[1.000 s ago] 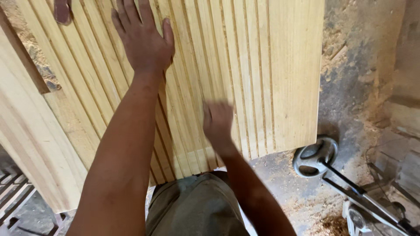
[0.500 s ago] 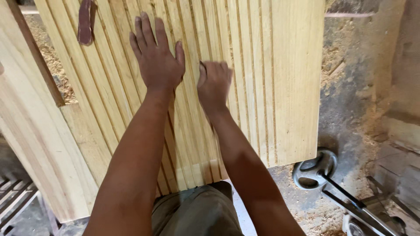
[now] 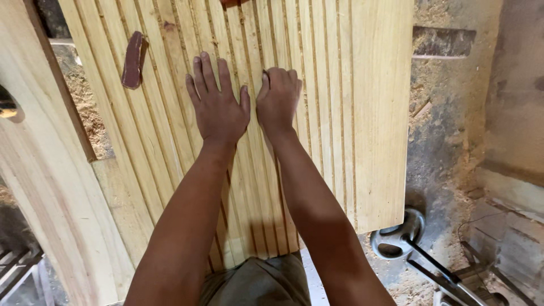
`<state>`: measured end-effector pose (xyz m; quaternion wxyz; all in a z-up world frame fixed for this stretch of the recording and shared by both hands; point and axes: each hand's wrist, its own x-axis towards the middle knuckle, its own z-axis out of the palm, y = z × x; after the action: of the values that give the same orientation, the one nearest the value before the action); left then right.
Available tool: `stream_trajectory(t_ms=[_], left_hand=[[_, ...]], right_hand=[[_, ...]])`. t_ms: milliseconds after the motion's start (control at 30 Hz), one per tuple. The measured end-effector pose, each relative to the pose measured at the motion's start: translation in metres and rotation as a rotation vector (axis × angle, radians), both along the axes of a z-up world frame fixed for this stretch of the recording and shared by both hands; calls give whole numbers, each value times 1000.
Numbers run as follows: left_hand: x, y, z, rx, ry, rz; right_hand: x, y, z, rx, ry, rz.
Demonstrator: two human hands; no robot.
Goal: The person sands a large wooden board with vertical grooves using a sanding block. They move the sanding block back and forth along the grooves, covering different sections of the board. The person occasionally adjusts their position and the board's orientation to reach different areas.
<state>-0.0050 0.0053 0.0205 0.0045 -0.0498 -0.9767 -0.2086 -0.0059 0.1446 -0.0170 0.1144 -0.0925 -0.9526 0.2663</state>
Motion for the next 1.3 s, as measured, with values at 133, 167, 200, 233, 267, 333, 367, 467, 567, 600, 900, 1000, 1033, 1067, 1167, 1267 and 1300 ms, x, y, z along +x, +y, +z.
stream_trajectory(t_ms=[133,167,200,233,267,333,367,467,567,600,900,1000,1033,1067,1167,1267,1300], left_hand=[[1,0,0,-21,-25,-1],[1,0,0,-15,-31,5],[0,0,0,-11,-33,10],[-2,0,-1,-6,-34,15],[-4,0,-1,-19,-37,14],[-4,0,-4,-42,-46,3],[-2,-1,-5,-37,-61,2],[-2,1,-6,-25,-76,12],[-1,0,-4,-29,-74,18],[-2,0,-4,-29,-71,15],[0,0,-9,-59,-68,14],[-2,1,-8,-57,-60,17],[-3,-1,-7,-58,-56,17],[-3,-1,-6,-60,-62,13],[-4,0,-6,-61,-79,1],[-5,-1,-8,-63,-79,6],[-7,-1,-9,-60,-77,11]], right_hand=[[37,1,21,64,47,68],[51,0,28,61,57,80],[59,-2,32,28,52,66],[59,-3,33,-5,48,52],[58,-4,35,-40,39,42],[24,-5,24,0,63,13],[5,-6,17,10,77,19],[-54,-3,3,-2,105,46],[-45,-4,10,14,46,50],[-30,-4,17,28,22,42],[-69,-7,2,98,165,79],[-125,-3,-13,51,90,47],[-121,-4,-12,66,101,66],[-110,-3,-8,85,108,86],[-24,-4,17,-17,31,89],[9,-9,28,-6,36,53],[0,-10,27,-11,32,35]])
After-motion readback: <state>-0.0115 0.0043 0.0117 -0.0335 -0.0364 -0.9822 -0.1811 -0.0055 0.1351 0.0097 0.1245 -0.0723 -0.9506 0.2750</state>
